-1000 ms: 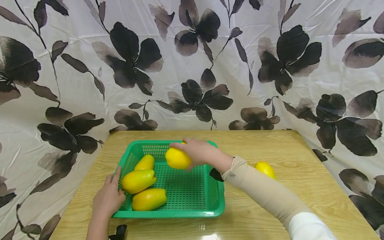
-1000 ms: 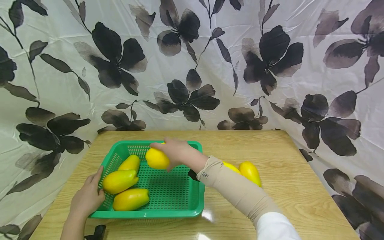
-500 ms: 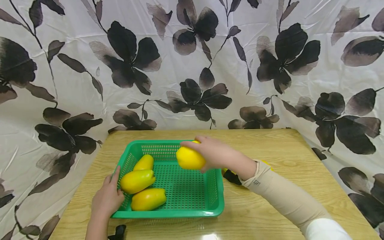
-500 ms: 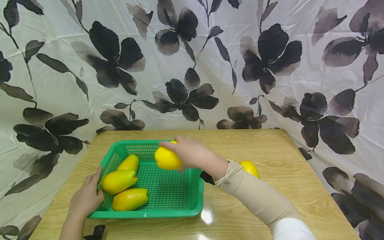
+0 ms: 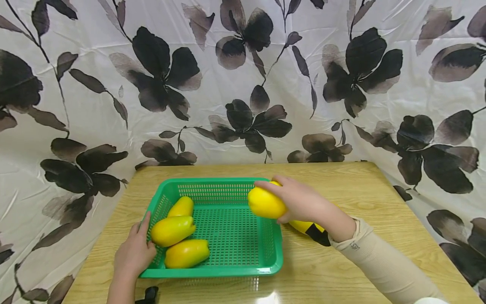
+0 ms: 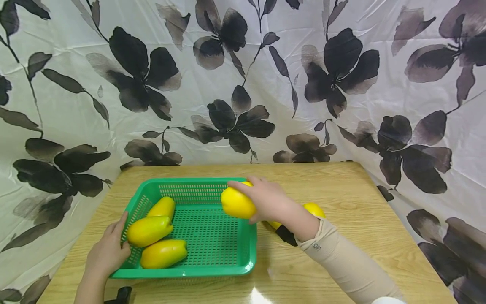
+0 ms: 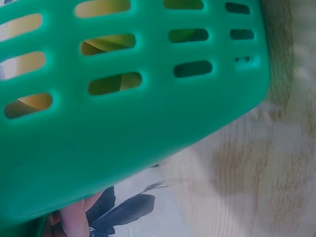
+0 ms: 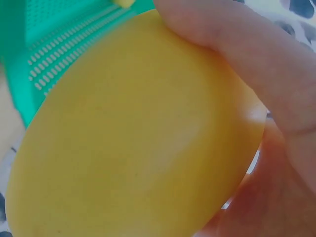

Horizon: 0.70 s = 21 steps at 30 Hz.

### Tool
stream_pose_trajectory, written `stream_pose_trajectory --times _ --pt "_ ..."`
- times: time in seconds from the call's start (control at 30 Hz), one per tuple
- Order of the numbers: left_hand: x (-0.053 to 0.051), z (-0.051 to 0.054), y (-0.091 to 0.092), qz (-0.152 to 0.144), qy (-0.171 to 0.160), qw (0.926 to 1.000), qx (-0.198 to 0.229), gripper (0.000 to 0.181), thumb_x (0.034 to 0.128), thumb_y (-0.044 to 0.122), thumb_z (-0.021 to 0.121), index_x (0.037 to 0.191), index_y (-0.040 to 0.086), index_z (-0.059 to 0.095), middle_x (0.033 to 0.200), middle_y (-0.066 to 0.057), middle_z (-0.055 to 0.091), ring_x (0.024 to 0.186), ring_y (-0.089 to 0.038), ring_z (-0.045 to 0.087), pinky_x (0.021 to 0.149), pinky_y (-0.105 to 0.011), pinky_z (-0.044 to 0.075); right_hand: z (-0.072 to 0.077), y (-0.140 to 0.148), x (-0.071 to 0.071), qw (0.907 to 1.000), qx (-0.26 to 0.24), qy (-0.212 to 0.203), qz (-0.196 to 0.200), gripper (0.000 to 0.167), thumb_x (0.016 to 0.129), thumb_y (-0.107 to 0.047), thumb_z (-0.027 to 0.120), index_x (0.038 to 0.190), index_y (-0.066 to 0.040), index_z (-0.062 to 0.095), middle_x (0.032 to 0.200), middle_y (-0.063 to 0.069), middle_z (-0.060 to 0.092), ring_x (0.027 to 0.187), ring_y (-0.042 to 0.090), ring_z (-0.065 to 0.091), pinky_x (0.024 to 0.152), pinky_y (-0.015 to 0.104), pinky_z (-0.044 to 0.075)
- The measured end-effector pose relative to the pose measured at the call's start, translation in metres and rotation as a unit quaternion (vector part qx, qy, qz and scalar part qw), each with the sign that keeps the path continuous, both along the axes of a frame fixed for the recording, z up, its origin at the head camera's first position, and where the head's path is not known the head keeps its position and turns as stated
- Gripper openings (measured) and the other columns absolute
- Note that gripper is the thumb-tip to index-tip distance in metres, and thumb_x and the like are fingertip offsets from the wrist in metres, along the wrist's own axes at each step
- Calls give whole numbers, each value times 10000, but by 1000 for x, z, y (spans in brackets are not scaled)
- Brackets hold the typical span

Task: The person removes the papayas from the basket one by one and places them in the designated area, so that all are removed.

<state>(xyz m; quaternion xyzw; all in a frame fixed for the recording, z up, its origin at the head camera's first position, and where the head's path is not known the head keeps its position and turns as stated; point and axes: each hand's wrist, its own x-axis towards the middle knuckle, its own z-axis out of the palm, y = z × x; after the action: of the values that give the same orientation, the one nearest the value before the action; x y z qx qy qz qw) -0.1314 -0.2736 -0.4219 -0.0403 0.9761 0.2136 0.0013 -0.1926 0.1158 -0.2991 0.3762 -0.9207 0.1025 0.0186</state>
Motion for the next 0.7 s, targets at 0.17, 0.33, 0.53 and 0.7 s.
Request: stream_pose_trajectory --times 0.17,0.33,0.53,0.7 --pt "0 0 -1 4 -4 10000 -1 812 783 19 465 1476 76 47 1324 -340 266 487 -203 394 431 -316 324 -5 16 4 9998 -98 26 -184 907 561 -221 840 1362 -183 415 1161 125 498 975 293 520 798 458 452" --pt "-1 0 0 11 -23 10000 4 814 781 20 467 1477 79 48 1324 -340 265 495 -203 401 432 -316 327 -7 31 9 9989 -208 -105 -410 896 583 -199 822 1374 -203 402 1168 105 491 970 278 514 769 442 457" --pt "-1 0 -1 13 -33 10000 -25 819 778 19 473 1476 75 48 1317 -345 267 499 -207 405 433 -317 327 -7 45 14 9979 -336 -76 -555 888 596 -182 820 1375 -218 396 1168 96 489 974 277 514 748 443 468" --pt "-1 0 0 2 -6 10000 -56 821 775 20 478 1475 68 53 1314 -347 269 514 -211 423 440 -318 335 -8 52 18 9971 -395 -24 -647 906 592 -195 839 1380 -222 391 1154 95 496 979 284 515 783 458 460"
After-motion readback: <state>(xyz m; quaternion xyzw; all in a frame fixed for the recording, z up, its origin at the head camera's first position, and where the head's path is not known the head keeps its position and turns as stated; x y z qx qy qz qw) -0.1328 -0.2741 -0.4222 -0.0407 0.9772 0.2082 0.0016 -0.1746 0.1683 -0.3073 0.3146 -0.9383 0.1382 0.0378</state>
